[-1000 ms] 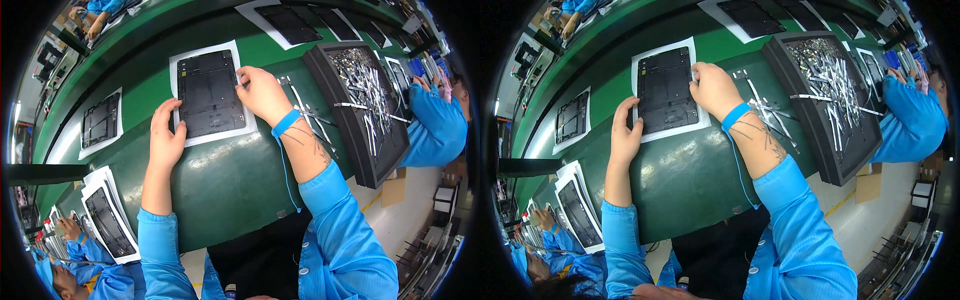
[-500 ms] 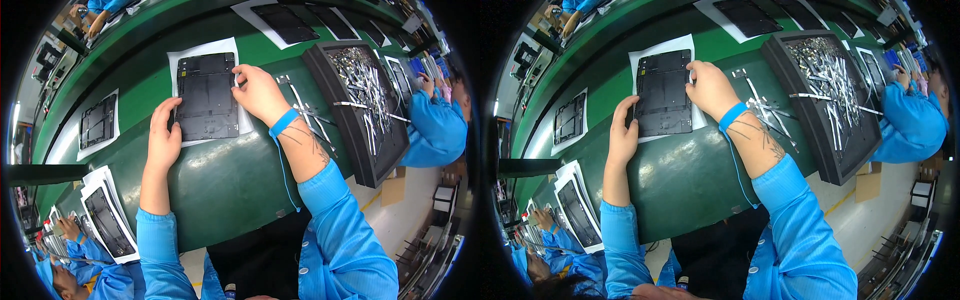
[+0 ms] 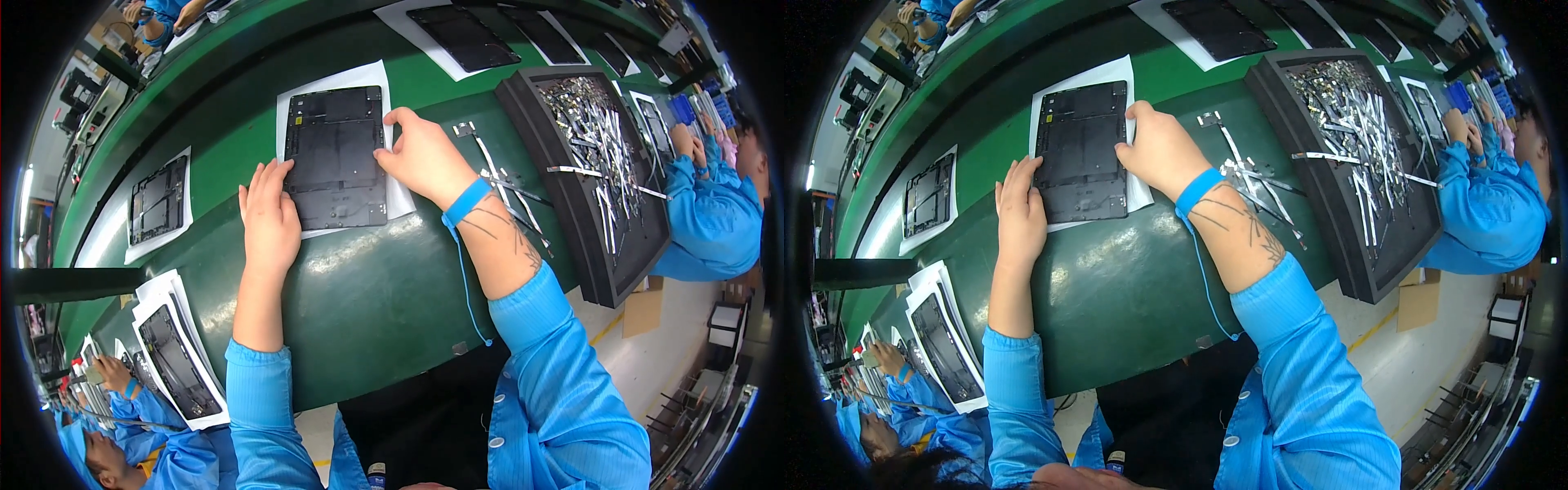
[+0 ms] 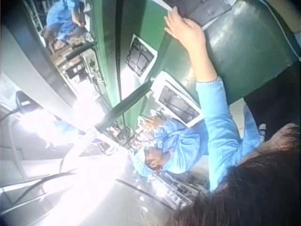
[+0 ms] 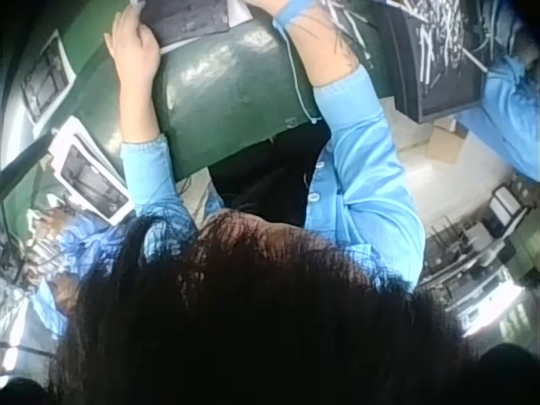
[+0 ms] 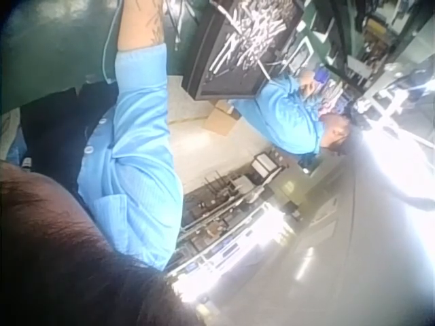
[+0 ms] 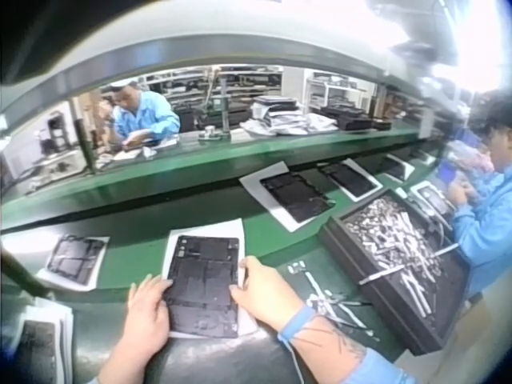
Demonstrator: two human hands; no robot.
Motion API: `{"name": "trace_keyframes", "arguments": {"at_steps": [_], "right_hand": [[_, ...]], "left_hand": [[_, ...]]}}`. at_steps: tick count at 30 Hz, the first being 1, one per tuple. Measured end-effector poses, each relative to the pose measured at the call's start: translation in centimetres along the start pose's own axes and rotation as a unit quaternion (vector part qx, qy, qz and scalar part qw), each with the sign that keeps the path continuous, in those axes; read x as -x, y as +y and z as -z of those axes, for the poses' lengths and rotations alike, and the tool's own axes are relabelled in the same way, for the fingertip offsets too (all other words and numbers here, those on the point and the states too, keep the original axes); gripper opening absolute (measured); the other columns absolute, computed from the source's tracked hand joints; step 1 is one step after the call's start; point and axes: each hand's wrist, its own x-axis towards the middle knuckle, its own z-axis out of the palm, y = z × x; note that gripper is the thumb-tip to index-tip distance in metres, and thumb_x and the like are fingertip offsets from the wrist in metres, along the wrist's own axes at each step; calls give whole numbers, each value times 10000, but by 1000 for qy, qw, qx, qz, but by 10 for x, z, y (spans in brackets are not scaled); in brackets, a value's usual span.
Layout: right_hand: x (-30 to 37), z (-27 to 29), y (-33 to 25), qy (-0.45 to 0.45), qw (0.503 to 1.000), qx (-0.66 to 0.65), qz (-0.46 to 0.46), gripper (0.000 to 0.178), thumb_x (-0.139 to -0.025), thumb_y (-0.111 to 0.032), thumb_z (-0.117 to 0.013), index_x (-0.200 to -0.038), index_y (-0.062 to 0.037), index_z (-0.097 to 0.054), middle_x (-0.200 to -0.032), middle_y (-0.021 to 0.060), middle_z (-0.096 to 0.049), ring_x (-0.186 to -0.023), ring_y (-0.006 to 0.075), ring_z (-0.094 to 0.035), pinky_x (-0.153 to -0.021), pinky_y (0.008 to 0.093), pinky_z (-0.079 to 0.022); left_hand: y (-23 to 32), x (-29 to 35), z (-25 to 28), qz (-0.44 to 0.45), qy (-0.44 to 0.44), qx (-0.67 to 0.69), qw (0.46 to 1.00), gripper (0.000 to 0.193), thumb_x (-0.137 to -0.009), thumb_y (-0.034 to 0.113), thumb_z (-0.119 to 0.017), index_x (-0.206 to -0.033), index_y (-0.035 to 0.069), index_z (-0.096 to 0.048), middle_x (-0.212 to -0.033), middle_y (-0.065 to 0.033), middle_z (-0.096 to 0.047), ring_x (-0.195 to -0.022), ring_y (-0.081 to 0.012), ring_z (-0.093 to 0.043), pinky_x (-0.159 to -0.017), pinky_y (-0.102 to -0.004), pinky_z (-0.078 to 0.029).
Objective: The person assembles electronic components and ribbon cables into a tablet chassis at a factory workbench, using tweezers to manipulate the small parts.
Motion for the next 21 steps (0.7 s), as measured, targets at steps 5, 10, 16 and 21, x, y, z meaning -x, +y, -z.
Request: {"name": "trace_keyframes", "arguments": {"at_steps": [5, 10, 16, 21], "right_hand": [[4, -1, -10, -14, 999, 28, 20, 596, -905, -216, -829, -1401, 42, -622, -1150, 326, -769, -1135, 477, -747, -1046, 488, -589], [6, -6, -2, -22, 999, -18, 20, 681, -892, -268, -877, -1437, 3, -571, -920, 179, -757, -850, 303, -759, -790, 424, -593], [-3, -16, 13, -20, 994, -108, -1, 731, -883, -307, -914, -1454, -44, -540, -1125, 189, -754, -952, 245, -745, -843, 378, -595], [-8, -15, 11, -20, 989, -149, -11, 788, -888, -279, -912, -1539, -56, -528, -1209, 185, -752, -1075, 238, -745, -961, 347, -586]], "left_hand": [[6, 2, 3, -17, 1, -61, 998, 608, -988, 3, -499, -1577, 127, -581, -1665, -200, -544, -1620, -407, -419, -1363, -638, -196], [0, 2, 0, -15, -17, -5, 1000, 628, -977, 31, -518, -1599, 102, -555, -1671, -198, -536, -1627, -388, -415, -1365, -634, -188], [10, -2, 16, 5, -31, 145, 989, 635, -989, 63, -529, -1623, 58, -512, -1646, -215, -550, -1617, -366, -436, -1361, -526, -239], [4, -1, 12, 20, -16, 391, 920, 602, -1021, 52, -535, -1621, 24, -506, -1605, -197, -579, -1570, -318, -485, -1320, -425, -320]]}}
